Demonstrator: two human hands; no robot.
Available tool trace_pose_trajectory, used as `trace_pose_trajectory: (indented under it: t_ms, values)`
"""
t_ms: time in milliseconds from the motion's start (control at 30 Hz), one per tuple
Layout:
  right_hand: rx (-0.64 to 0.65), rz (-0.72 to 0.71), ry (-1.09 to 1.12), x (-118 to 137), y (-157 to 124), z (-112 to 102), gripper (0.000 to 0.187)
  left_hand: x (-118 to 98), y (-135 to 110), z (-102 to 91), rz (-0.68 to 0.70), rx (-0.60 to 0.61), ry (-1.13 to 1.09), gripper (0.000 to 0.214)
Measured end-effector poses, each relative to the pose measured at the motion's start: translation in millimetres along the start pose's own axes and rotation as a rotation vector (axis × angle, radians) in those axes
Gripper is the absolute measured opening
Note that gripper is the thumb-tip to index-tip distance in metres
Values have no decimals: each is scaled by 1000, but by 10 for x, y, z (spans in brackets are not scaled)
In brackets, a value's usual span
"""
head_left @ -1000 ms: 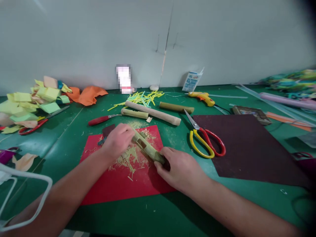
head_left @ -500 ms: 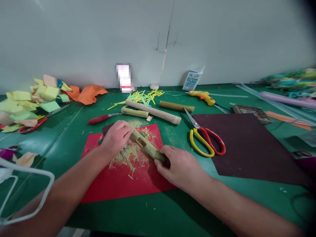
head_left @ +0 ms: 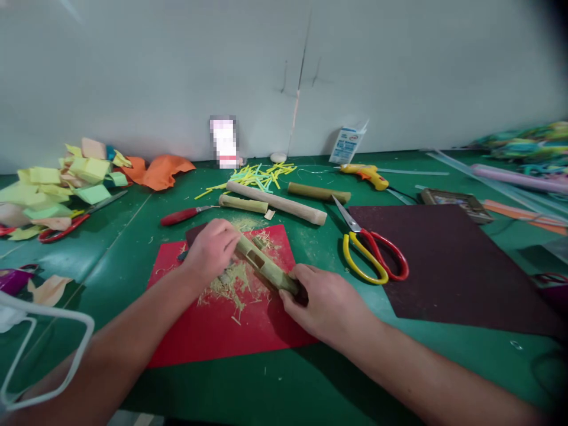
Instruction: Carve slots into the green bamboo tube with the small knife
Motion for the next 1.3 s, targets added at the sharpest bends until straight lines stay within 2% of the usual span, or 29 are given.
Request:
trace_pose_trajectory:
  t_ms: [67, 200, 300, 433, 633, 800, 900, 1067, 1200, 1300]
  values:
    - [17, 12, 14, -6, -1, 17, 12, -12, -7, 21, 10, 32, -10, 18]
    - [21, 23, 26, -12, -3, 19, 13, -14, -9, 2, -13, -4, 4, 17]
    - [23, 20, 29, -10, -7, 19, 12, -26, -5, 23, 11, 22, -18, 17]
    - [15, 19, 9, -1, -15, 10, 14, 76, 25, -25, -46, -32, -5, 17]
    - [-28, -9, -79, 23, -14, -51, 15, 157, 56, -24, -85, -45, -18, 18]
    - [-16, -30, -112, 24, 9, -37, 18, 90, 50, -15, -78, -62, -37, 16]
    - [-17, -37, -147, 23, 11, -20, 18, 19, 43, 12, -28, -26, -85, 16]
    - [-17, -28, -142, 14, 3, -7, 19, 44, 28, -18, -49, -64, -44, 15]
    - [-28, -26, -129, 10, -4, -10, 20, -35, 9, 45, 19, 12, -93, 16]
    - [-29, -25, -126, 6, -6, -15, 20, -20, -2, 11, -7, -40, -60, 16]
Point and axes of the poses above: each hand's wrist, its own y-axis towards the middle knuckle, its own z-axis out of the palm, x = y × z, the point moved 7 cm from there along y, towards the middle knuckle, and after that the axes turned 11 degrees about -y, right-handed, at the moved point
